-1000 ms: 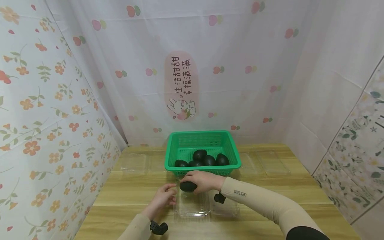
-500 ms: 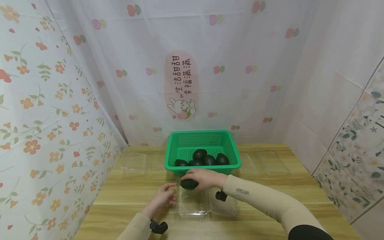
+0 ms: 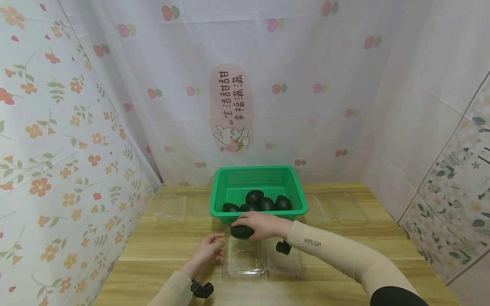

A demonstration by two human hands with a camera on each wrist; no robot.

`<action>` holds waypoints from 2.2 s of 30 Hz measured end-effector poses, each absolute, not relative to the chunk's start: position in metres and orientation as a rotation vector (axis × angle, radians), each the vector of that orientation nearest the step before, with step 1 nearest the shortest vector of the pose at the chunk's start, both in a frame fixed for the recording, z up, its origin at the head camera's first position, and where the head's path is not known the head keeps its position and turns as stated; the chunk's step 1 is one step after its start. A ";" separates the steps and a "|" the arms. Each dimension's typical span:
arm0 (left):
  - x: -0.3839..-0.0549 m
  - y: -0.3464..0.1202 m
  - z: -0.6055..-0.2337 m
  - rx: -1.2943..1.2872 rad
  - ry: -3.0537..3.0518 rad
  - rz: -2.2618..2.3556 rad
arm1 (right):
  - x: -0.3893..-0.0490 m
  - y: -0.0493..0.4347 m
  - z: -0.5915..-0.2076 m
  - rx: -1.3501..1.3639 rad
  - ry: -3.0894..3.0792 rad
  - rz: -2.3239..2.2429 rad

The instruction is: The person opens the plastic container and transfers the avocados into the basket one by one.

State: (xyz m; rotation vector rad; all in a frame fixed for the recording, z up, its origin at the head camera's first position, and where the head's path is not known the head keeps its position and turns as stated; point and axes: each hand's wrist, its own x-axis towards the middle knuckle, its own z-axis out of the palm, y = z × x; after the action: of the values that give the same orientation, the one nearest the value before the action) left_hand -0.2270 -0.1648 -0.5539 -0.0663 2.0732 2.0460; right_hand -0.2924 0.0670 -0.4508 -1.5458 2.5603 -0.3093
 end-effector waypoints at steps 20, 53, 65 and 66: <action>-0.226 -0.166 -0.555 -0.062 2.073 2.035 | -0.289 0.078 -0.433 -1.507 2.579 -0.376; -0.227 -0.165 -0.553 -0.053 2.072 2.054 | -0.315 0.088 -0.416 -1.415 2.614 -0.357; -0.229 -0.166 -0.555 -0.056 2.068 2.060 | -0.325 0.092 -0.412 -1.352 2.619 -0.427; -0.229 -0.166 -0.555 -0.056 2.068 2.061 | -0.327 0.093 -0.412 -1.347 2.619 -0.435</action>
State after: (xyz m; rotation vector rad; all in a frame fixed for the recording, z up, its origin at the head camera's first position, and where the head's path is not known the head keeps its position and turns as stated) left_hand -0.2288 -0.1657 -0.5547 -0.0555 2.0682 2.0608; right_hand -0.3268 0.0927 -0.4118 -1.3470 2.6190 -0.4352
